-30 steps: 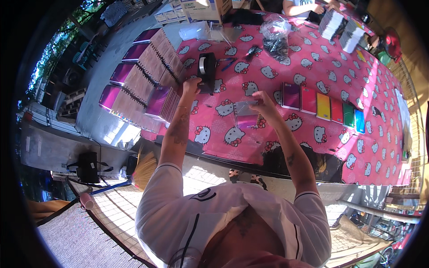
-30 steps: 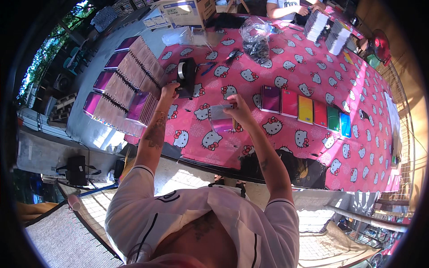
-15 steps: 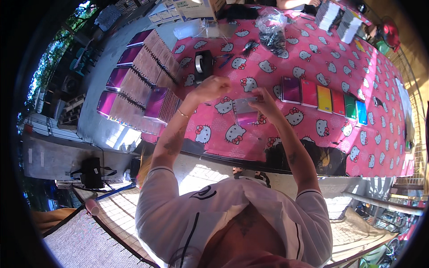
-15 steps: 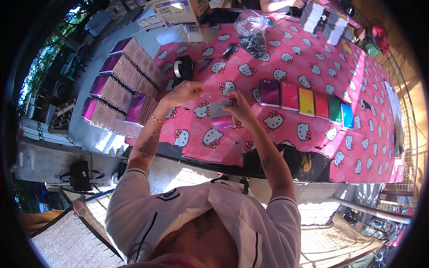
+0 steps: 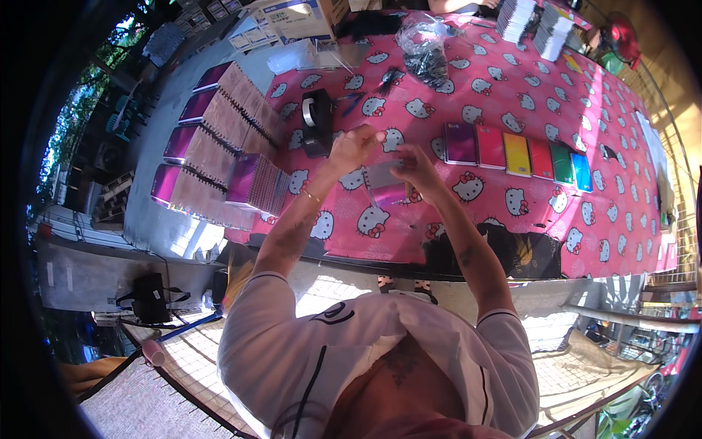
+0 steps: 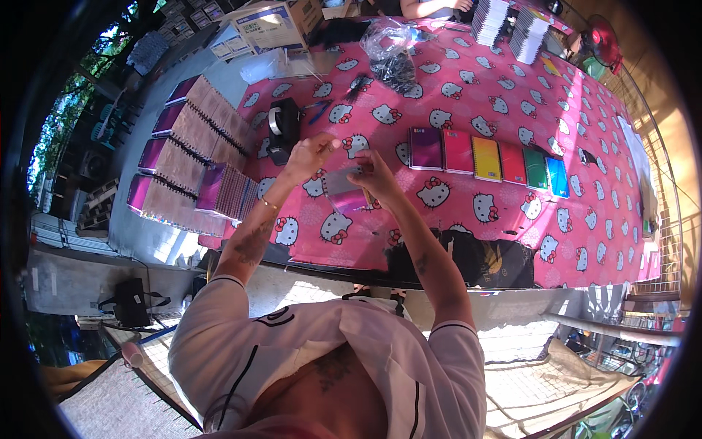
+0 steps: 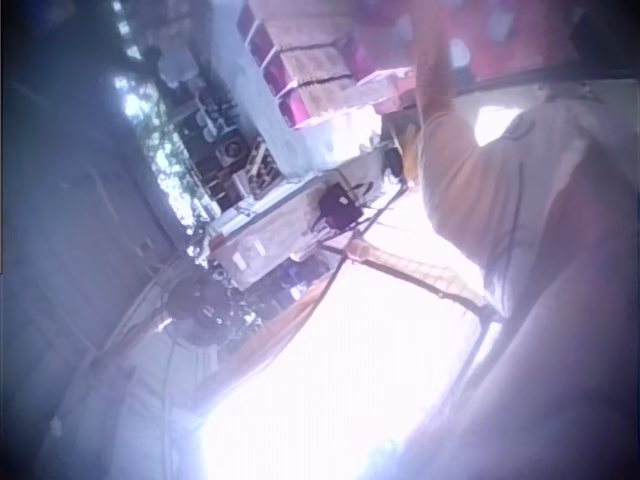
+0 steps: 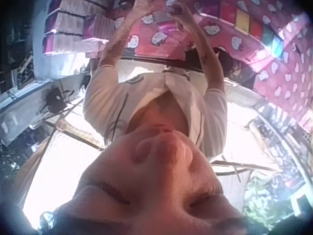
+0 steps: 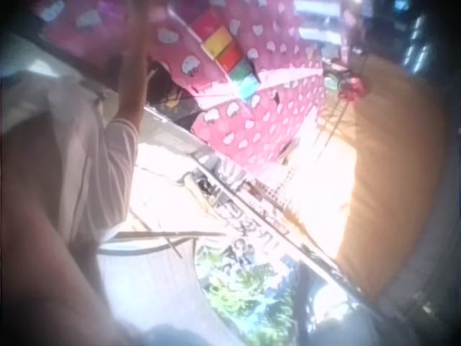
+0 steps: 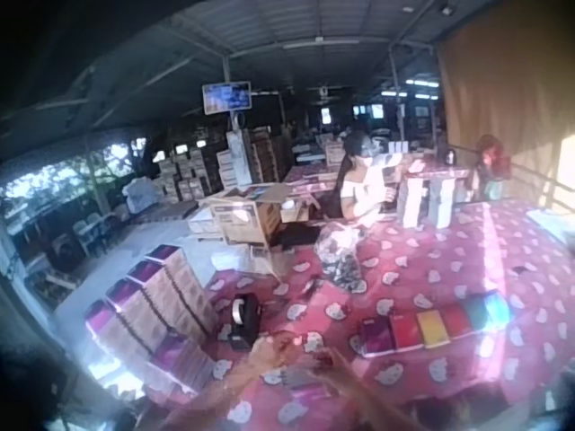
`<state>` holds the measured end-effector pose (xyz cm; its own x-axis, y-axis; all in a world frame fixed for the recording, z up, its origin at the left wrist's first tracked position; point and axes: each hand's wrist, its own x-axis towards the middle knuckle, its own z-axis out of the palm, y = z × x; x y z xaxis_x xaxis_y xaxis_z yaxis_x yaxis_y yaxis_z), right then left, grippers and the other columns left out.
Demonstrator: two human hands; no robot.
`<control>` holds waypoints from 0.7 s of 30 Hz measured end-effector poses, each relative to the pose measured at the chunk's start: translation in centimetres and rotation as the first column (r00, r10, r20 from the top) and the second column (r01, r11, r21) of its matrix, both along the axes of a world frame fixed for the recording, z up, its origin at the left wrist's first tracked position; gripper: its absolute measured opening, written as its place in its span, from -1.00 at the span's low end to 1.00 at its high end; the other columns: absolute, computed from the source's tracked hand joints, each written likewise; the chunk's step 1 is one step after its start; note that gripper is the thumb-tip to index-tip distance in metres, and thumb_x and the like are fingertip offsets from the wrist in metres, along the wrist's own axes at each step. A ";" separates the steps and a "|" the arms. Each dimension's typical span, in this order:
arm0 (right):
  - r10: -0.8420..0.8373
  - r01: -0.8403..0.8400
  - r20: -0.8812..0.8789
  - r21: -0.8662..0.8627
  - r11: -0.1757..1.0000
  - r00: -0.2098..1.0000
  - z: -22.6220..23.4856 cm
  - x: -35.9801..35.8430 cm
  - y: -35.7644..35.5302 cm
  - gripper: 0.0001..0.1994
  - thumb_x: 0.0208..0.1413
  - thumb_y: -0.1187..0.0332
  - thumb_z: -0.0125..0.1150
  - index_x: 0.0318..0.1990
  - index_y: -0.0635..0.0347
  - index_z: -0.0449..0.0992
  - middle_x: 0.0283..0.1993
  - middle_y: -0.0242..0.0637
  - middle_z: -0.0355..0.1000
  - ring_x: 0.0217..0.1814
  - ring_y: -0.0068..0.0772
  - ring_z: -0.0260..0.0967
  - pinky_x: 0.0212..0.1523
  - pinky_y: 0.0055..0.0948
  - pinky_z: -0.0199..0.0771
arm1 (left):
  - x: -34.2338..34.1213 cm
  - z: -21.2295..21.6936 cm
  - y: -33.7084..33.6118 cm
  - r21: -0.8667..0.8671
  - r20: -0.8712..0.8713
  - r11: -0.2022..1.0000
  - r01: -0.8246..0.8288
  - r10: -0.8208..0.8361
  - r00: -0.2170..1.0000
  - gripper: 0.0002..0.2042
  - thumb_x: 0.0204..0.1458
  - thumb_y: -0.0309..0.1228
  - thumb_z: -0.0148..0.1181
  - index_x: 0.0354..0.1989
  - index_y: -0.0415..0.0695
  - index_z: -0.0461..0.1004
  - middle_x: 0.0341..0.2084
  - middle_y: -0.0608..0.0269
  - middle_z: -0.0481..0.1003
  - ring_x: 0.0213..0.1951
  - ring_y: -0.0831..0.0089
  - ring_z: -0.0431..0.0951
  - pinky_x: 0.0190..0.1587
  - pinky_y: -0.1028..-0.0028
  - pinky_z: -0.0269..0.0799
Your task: The person places small notebooks into individual plastic sleeves by hand and then stacks the sleeved notebooks onto a pile on the table.
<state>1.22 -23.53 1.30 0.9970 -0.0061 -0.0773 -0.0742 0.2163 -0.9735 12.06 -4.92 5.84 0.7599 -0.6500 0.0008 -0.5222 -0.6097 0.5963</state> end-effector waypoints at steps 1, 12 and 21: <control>-0.086 0.083 0.021 0.119 0.989 0.996 -0.3 -0.4 0.1 -0.56 0.11 0.53 0.28 0.14 0.19 0.30 -0.05 -0.22 0.33 -0.14 -0.43 0.39 -0.11 -0.45 0.50 | -2.9 1.3 -0.8 -0.004 0.359 0.997 -0.078 0.074 0.930 -0.32 0.12 0.16 0.12 0.21 -0.17 0.34 -0.06 0.05 0.53 0.03 0.15 0.51 0.05 0.09 0.40; 0.435 -0.105 -0.260 0.748 0.655 0.862 -5.7 -9.9 6.0 -0.55 0.27 0.12 0.15 0.15 0.24 0.34 -0.04 -0.24 0.48 -0.08 -0.33 0.49 -0.08 -0.29 0.54 | -8.3 2.6 -1.1 0.122 0.219 0.987 -0.104 0.076 0.973 -0.28 -0.21 -0.01 0.51 -0.01 -0.27 0.33 -0.03 -0.01 0.40 -0.03 0.17 0.50 -0.05 0.19 0.49; 0.210 -0.129 0.170 -0.392 0.911 0.963 -2.0 -4.5 -1.6 -0.32 0.13 0.18 0.36 0.30 0.25 0.18 0.14 -0.12 0.37 0.11 -0.41 0.39 0.12 -0.35 0.41 | -13.1 -5.2 5.6 -0.635 -0.419 0.693 -0.340 0.061 0.906 -0.15 0.06 -0.31 0.38 0.42 -0.23 -0.05 0.29 -0.03 0.14 0.32 0.19 0.22 0.21 0.27 0.36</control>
